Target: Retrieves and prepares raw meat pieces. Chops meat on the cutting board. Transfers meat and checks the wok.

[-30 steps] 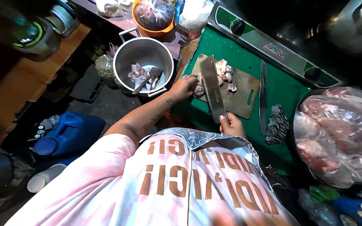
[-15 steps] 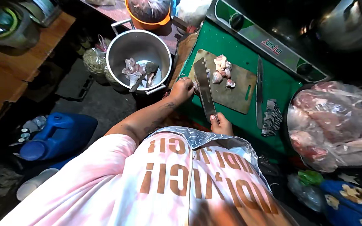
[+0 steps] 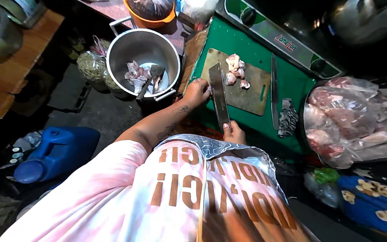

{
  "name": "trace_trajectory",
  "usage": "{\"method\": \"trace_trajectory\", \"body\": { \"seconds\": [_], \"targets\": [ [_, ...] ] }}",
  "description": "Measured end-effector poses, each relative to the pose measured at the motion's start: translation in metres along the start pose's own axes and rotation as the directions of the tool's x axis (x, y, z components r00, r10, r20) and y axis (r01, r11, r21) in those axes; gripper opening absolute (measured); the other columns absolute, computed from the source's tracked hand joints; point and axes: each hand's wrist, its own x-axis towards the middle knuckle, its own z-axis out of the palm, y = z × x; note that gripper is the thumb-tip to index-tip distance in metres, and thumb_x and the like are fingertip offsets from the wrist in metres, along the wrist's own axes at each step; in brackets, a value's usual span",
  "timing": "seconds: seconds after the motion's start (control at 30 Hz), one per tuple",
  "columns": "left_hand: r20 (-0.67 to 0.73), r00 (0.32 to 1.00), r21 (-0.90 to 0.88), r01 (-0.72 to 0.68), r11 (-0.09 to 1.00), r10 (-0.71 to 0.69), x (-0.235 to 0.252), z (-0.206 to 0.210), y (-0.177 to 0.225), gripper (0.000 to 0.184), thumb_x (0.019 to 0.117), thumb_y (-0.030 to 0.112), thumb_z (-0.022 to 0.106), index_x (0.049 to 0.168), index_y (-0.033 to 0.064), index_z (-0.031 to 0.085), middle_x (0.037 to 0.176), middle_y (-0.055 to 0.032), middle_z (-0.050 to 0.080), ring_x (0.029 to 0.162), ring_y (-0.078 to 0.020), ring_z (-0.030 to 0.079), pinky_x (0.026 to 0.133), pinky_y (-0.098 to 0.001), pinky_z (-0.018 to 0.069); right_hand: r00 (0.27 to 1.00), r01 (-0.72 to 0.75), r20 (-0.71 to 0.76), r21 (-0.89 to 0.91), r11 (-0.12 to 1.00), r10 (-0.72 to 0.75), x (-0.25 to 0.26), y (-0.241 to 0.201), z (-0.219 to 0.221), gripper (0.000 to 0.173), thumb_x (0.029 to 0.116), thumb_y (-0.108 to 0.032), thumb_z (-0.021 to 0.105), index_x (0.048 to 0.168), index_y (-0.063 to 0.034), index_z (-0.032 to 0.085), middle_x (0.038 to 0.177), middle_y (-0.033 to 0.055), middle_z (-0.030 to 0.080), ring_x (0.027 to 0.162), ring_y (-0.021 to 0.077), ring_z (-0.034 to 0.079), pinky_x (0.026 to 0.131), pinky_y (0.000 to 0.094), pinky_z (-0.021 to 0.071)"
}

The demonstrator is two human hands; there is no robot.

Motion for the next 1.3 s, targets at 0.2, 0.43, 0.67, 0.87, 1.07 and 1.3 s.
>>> {"method": "trace_trajectory", "body": {
  "seconds": [0.2,0.43,0.67,0.87,1.07,1.3],
  "targets": [
    [-0.018,1.0,0.001,-0.005,1.0,0.005,-0.002,0.002,-0.002,0.018,0.0936,0.013,0.066,0.099,-0.0028,0.073,0.101,-0.0202,0.072,0.098,-0.0347,0.071,0.091,-0.0504,0.0565,1.0,0.018,-0.011,0.029,0.999,-0.018,0.0,-0.004,0.005,0.026,0.1096,-0.023,0.048,0.114,-0.0032,0.063,0.076,0.0095,0.063,0.067,0.02,0.063,0.07,0.0421,0.0542],
    [-0.016,1.0,-0.021,-0.016,1.0,0.016,-0.001,0.004,-0.008,0.016,0.0931,0.012,0.066,0.097,-0.0026,0.073,0.101,-0.0194,0.073,0.099,-0.0333,0.072,0.092,-0.0479,0.0566,0.999,-0.041,0.021,-0.061,0.997,0.042,0.004,-0.015,0.01,0.029,0.1103,-0.024,0.047,0.125,-0.0038,0.062,0.09,0.0186,0.068,0.086,0.0332,0.069,0.081,0.0533,0.0544],
    [0.016,0.999,-0.003,-0.04,0.999,0.04,0.002,0.002,-0.01,0.016,0.0944,0.011,0.065,0.098,-0.0026,0.073,0.099,-0.0186,0.073,0.099,-0.0326,0.072,0.093,-0.0468,0.056,1.0,-0.013,0.013,-0.226,0.974,0.017,0.029,-0.036,0.02,0.033,0.1125,-0.03,0.039,0.128,-0.0053,0.055,0.09,0.0229,0.069,0.088,0.0427,0.071,0.074,0.0615,0.0555],
    [0.098,0.995,0.063,-0.009,0.998,0.003,0.013,-0.002,-0.01,0.02,0.0956,0.016,0.065,0.101,-0.002,0.072,0.105,-0.0194,0.072,0.106,-0.0349,0.07,0.097,-0.0504,0.0541,0.999,0.009,0.043,-0.221,0.975,0.001,0.045,-0.053,0.012,0.036,0.1128,-0.031,0.038,0.129,-0.0041,0.055,0.095,0.0239,0.068,0.089,0.043,0.07,0.073,0.0615,0.0553],
    [0.177,0.984,0.074,-0.01,0.997,-0.003,0.021,-0.007,-0.005,0.019,0.0946,0.016,0.066,0.099,-0.0015,0.072,0.103,-0.019,0.071,0.105,-0.0353,0.069,0.096,-0.0515,0.0532,0.982,-0.043,0.162,-0.306,0.951,0.097,0.025,-0.038,-0.012,0.036,0.1122,-0.028,0.04,0.133,-0.0023,0.054,0.099,0.025,0.069,0.097,0.0425,0.07,0.084,0.0608,0.0544],
    [0.21,0.973,0.085,-0.112,0.99,0.091,0.027,-0.009,-0.009,0.014,0.0918,0.011,0.067,0.096,-0.0006,0.073,0.101,-0.0178,0.072,0.104,-0.0347,0.069,0.097,-0.0504,0.0531,0.987,-0.009,0.151,-0.23,0.973,0.044,0.071,-0.056,0.0,0.039,0.1127,-0.03,0.038,0.13,0.0004,0.055,0.094,0.0251,0.068,0.079,0.0408,0.07,0.072,0.0598,0.057]
  ]
}}
